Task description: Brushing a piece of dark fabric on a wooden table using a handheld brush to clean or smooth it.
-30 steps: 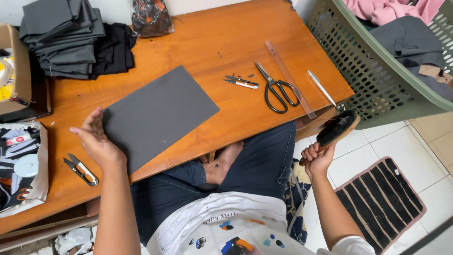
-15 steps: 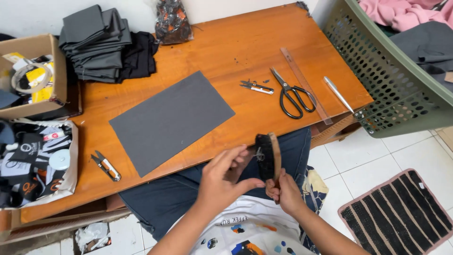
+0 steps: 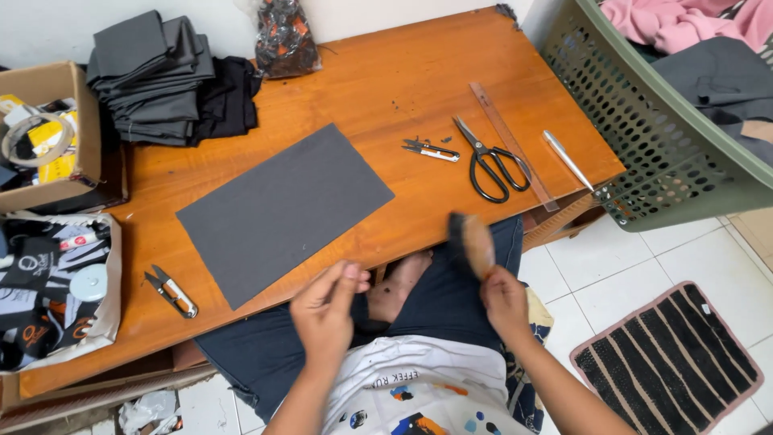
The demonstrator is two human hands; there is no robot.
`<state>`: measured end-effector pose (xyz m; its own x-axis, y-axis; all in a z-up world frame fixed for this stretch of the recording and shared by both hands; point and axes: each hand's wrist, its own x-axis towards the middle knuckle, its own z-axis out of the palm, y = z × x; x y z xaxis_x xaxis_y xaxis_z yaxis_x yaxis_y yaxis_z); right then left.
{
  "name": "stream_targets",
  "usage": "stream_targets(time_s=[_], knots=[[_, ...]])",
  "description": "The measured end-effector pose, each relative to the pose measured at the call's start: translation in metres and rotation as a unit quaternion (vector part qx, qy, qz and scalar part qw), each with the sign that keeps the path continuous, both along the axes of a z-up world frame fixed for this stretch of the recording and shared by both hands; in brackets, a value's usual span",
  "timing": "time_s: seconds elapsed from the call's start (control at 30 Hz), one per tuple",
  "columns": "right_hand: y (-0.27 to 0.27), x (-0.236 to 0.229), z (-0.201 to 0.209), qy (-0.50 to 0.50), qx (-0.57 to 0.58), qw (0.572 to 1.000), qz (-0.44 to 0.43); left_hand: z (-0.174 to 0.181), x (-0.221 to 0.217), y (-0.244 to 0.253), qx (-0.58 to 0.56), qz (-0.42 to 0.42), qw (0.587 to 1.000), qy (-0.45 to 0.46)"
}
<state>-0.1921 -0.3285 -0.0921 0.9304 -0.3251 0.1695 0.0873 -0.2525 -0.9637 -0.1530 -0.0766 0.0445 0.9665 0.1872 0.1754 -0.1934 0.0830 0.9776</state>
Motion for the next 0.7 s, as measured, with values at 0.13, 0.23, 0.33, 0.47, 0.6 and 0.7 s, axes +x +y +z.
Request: stream_targets(time_s=[0.13,0.23,0.33,0.47,0.6,0.7], knots=[[-0.071,0.022,0.029,0.033,-0.117,0.979,-0.166,0.001,0.013,0.031,-0.005,0.048,0.997,-0.061],[-0.117,0.050,0.068,0.032,-0.249,0.933,-0.259,0.007,0.021,0.049,0.174,0.062,0.978,-0.093],[-0.149,0.082,0.086,0.032,-0.445,0.862,-0.240,0.009,0.027,0.054,0.296,0.050,0.941,-0.154],[-0.094,0.113,0.137,0.228,-0.412,0.880,-0.070,0.003,0.030,0.049,0.294,0.028,0.947,-0.125],[-0.042,0.131,0.147,0.286,-0.389,0.875,-0.027,-0.004,0.029,0.045,0.308,0.008,0.945,-0.111],[-0.019,0.149,0.148,0.278,-0.401,0.873,-0.007,-0.005,0.031,0.045,0.325,-0.008,0.940,-0.100]])
